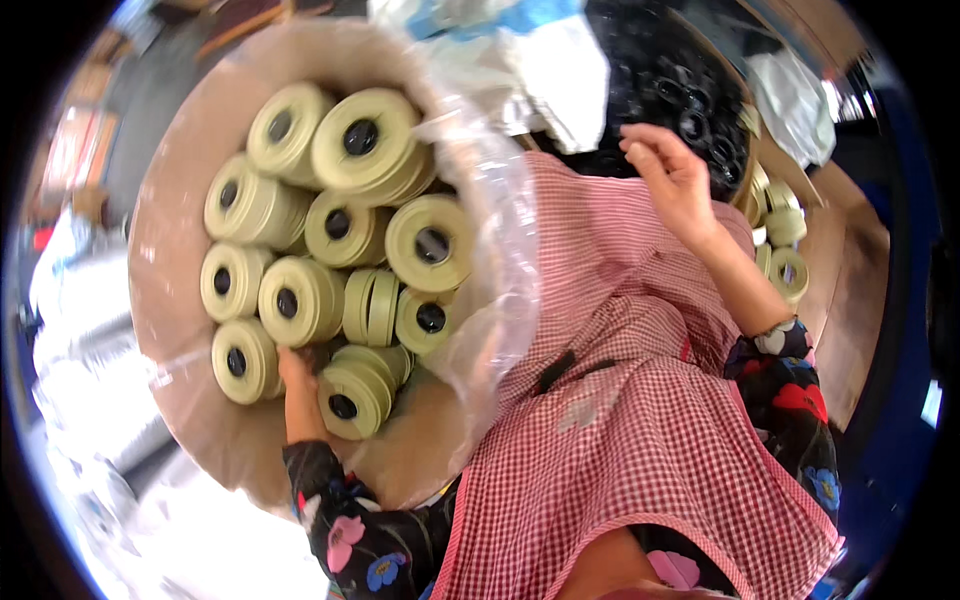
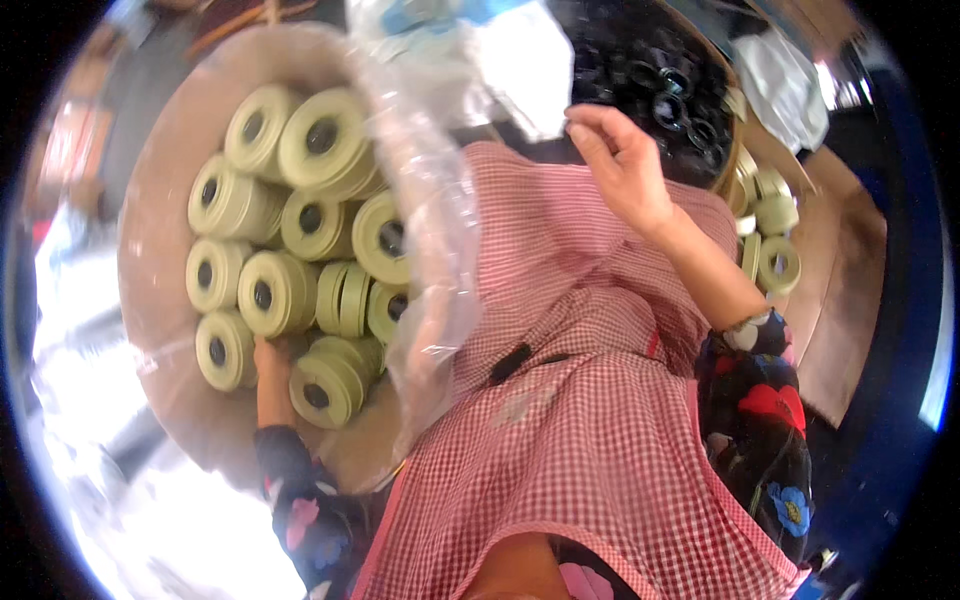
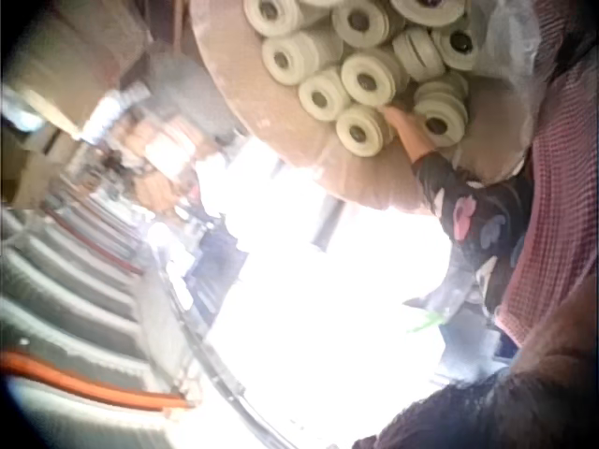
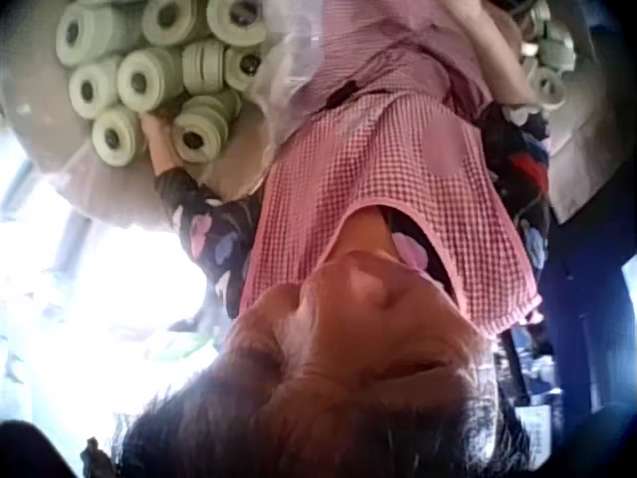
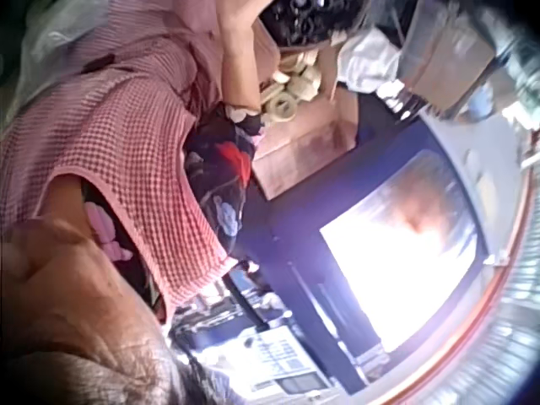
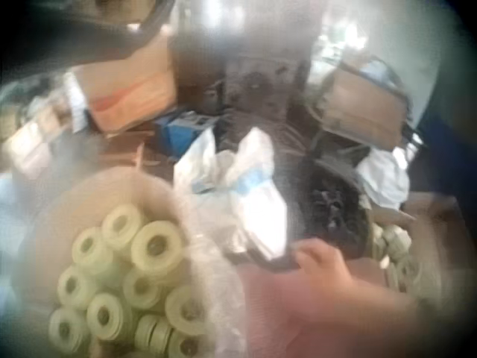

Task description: The person places black plastic components into round canisters and stacks the finished canisters inside a large bag.

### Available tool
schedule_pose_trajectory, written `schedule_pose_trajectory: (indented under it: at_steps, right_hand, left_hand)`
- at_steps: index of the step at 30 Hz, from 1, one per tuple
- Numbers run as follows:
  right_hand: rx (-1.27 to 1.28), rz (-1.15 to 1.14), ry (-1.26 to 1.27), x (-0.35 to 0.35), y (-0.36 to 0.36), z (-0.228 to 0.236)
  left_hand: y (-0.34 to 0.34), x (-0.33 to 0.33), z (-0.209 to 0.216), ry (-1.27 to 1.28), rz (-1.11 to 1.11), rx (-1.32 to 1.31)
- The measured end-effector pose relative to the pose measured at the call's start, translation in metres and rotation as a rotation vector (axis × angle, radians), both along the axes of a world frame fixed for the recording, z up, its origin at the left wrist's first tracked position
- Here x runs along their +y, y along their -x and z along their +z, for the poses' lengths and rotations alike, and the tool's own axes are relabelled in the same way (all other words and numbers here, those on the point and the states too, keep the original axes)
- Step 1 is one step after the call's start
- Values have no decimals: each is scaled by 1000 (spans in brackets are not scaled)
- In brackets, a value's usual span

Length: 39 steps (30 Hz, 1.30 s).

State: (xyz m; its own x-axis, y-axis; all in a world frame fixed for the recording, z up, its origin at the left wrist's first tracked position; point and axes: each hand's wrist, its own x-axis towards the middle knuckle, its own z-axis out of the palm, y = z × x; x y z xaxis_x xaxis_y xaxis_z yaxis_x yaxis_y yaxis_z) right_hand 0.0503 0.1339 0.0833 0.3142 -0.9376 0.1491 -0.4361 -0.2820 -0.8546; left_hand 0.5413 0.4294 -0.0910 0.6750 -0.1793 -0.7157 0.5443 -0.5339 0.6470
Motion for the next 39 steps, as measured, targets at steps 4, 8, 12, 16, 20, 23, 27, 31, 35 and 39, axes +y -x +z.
schedule_pose_trajectory:
  at_steps: [4,8,12,16,20,23,27,31,35,39]
  right_hand:
    - [620,87,118,34,82,-70]
    - [379,797,-685,106,83,-167]
    - [440,773,-657,105,74,-162]
    - [355,658,-678,108,83,-149]
    - [360,523,-667,117,90,-154]
    - [369,496,-625,115,88,-141]
    - [340,574,-506,98,112,-101]
    - [364,687,-378,44,138,-32]
    - [8,617,-404,-17,141,-46]
    - [499,212,-167,-28,148,-49]
  left_hand:
    - [12,-19,46,21,-28,-61]
    - [30,-39,121,-46,-78,-247]
    - [152,-111,220,357,-473,-867]
    - [265,-159,253,598,-875,-1002]
    - [353,-208,245,565,-1448,-1124]
    - [393,-235,203,344,-1803,-888]
    - [425,-277,87,-269,-2171,-822]
    - [441,-308,-16,-104,-2406,-642]
    - [455,-305,-55,-158,-2565,-535]
    - [457,-298,-63,-309,-2667,-527]
